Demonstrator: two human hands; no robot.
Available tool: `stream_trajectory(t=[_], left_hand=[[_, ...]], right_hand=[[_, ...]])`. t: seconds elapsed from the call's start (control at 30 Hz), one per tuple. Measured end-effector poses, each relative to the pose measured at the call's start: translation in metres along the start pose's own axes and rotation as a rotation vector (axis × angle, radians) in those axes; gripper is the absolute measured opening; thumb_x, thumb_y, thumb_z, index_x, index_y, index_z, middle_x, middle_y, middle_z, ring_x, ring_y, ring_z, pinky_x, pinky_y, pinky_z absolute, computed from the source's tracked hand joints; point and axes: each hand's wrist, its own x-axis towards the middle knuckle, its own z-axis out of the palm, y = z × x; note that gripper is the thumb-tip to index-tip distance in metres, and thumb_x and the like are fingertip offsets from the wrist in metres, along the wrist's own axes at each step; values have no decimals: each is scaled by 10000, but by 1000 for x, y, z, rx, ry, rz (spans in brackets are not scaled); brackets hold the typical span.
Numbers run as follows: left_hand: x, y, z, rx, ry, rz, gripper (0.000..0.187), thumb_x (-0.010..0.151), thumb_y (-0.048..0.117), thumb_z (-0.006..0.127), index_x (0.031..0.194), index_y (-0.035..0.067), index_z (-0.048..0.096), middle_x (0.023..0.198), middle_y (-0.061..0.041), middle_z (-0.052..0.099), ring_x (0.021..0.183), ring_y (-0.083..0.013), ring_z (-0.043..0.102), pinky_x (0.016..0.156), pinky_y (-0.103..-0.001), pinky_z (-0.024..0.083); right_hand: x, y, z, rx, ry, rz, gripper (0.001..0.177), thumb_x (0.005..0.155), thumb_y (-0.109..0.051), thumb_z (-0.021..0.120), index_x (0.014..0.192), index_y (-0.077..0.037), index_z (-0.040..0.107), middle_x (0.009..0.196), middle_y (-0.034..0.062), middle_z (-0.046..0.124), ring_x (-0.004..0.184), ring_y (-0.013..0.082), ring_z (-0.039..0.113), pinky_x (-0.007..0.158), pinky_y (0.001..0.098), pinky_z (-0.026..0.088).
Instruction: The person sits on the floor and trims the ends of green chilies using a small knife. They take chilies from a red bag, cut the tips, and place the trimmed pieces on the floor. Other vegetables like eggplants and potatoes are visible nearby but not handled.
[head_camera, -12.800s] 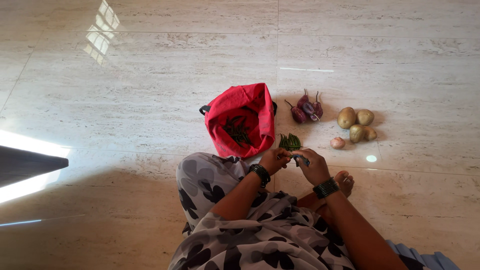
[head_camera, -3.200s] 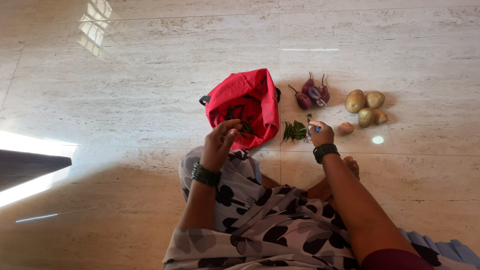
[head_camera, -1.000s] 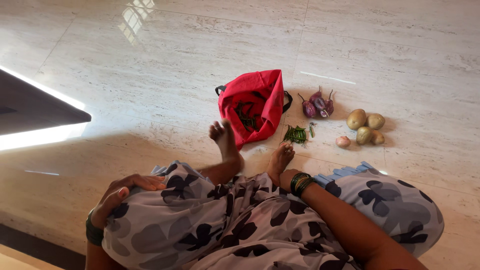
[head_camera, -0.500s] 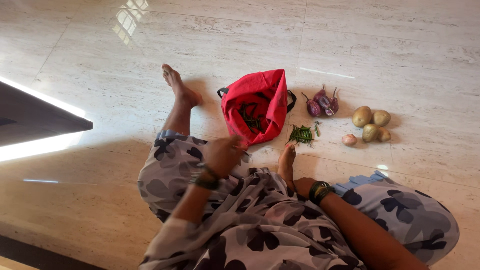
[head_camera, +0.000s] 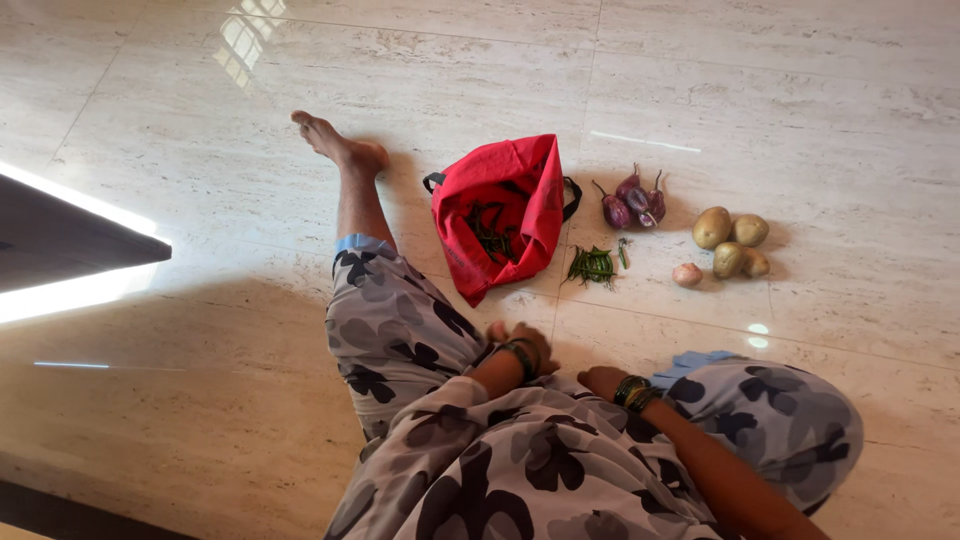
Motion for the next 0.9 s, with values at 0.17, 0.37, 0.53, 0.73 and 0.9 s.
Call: stream_trajectory(t=[0.17, 0.37, 0.53, 0.73, 0.9], left_hand=[[-22, -32, 27, -168, -13, -68, 614, 1016, 591, 422, 1114, 96, 772, 1193, -130, 765, 1076, -273, 727, 895, -444, 549], [-6, -61, 6, -504, 911, -5, 324, 1015, 336, 507, 1117, 64, 650, 1024, -153, 713, 938, -330, 681, 855, -482, 530], [12, -145, -27, -433, 830, -315, 193, 959, 193, 551, 1102, 132, 664, 1124, -118, 711, 1081, -329, 678, 941, -495, 506], [24, -192, -19, -578, 595, -671, 295, 963, 192, 569, 1234, 135, 674, 1281, -168, 661, 1171, -363, 663, 957, -471, 553], [68, -191, -32, -414, 760, -537, 281, 933, 199, 568, 1182, 198, 697, 1291, -134, 623, 1211, -341, 586, 937, -458, 540]], right_hand=[[13, 8, 11, 162, 112, -162, 323, 972, -232, 542, 1267, -132, 627, 1211, 162, 665, 1087, 344, 651, 949, 437, 531], [-32, 12, -24, 386, 335, 17, 312, 931, -210, 635, 1232, -147, 690, 1189, 108, 739, 1044, 315, 720, 944, 431, 566], [-54, 10, -45, 434, 464, 14, 318, 904, -172, 635, 1215, -130, 688, 1182, 129, 724, 1036, 336, 698, 920, 445, 565], [-70, 9, -56, 506, 475, 38, 324, 909, -165, 628, 1228, -127, 678, 1183, 128, 727, 1049, 324, 706, 936, 441, 561], [-72, 10, -53, 485, 520, 2, 324, 913, -173, 627, 1231, -123, 663, 1206, 121, 717, 1075, 322, 694, 950, 430, 559]])
